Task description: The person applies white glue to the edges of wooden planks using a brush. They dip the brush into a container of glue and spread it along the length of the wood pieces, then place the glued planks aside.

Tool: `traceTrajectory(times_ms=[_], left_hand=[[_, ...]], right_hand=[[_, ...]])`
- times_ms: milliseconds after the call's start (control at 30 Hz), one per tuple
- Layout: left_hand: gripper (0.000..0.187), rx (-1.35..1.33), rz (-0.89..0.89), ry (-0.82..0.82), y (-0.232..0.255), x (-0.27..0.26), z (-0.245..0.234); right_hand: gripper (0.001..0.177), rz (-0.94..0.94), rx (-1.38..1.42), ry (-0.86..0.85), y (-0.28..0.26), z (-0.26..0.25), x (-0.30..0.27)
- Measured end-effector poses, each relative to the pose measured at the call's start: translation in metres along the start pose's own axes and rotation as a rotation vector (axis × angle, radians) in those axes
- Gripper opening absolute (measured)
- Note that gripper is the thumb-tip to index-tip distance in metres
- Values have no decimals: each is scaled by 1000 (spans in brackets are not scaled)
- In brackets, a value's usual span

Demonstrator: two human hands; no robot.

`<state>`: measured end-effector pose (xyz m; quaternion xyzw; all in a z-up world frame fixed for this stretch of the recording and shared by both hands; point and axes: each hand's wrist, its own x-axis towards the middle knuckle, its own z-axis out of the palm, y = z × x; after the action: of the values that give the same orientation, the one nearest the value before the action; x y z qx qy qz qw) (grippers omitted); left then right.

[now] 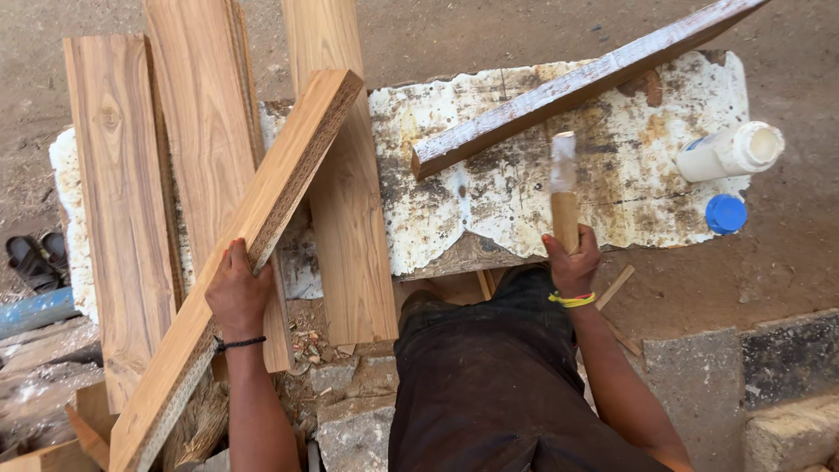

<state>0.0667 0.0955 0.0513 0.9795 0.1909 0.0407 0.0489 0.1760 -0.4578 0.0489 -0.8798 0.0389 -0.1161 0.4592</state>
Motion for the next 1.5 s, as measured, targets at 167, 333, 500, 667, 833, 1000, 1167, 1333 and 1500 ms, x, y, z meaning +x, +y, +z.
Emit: traceTrajectory(times_ms=[167, 333, 500, 667, 833, 1000, 1167, 1333, 1500], left_hand=[[54, -56, 23, -231, -29, 49, -21], [44, -3, -43, -207, -76, 101, -16], [73, 198, -95, -171, -74, 111, -5], [69, 224, -82, -67, -70, 91, 6], [67, 220, -75, 33, -69, 59, -4], [63, 16, 92, 258, -65, 15, -46], [57, -177, 258, 263, -4, -19, -80], [61, -116, 356, 135, 93, -30, -71], [61, -69, 403, -111, 155, -37, -38]], right_hand=[[36, 87, 220, 1, 5, -3, 8], [38, 31, 211, -15, 5, 1, 6], [39, 61, 233, 1, 9, 2, -10], [39, 75, 238, 25, 12, 5, -13], [43, 14, 89, 67, 12, -20, -3], [56, -28, 75, 183, 28, -56, 18], [79, -143, 228, 351, 58, -133, 41], [70, -163, 217, 550, 85, -209, 47], [65, -271, 148, 493, 100, -250, 31]])
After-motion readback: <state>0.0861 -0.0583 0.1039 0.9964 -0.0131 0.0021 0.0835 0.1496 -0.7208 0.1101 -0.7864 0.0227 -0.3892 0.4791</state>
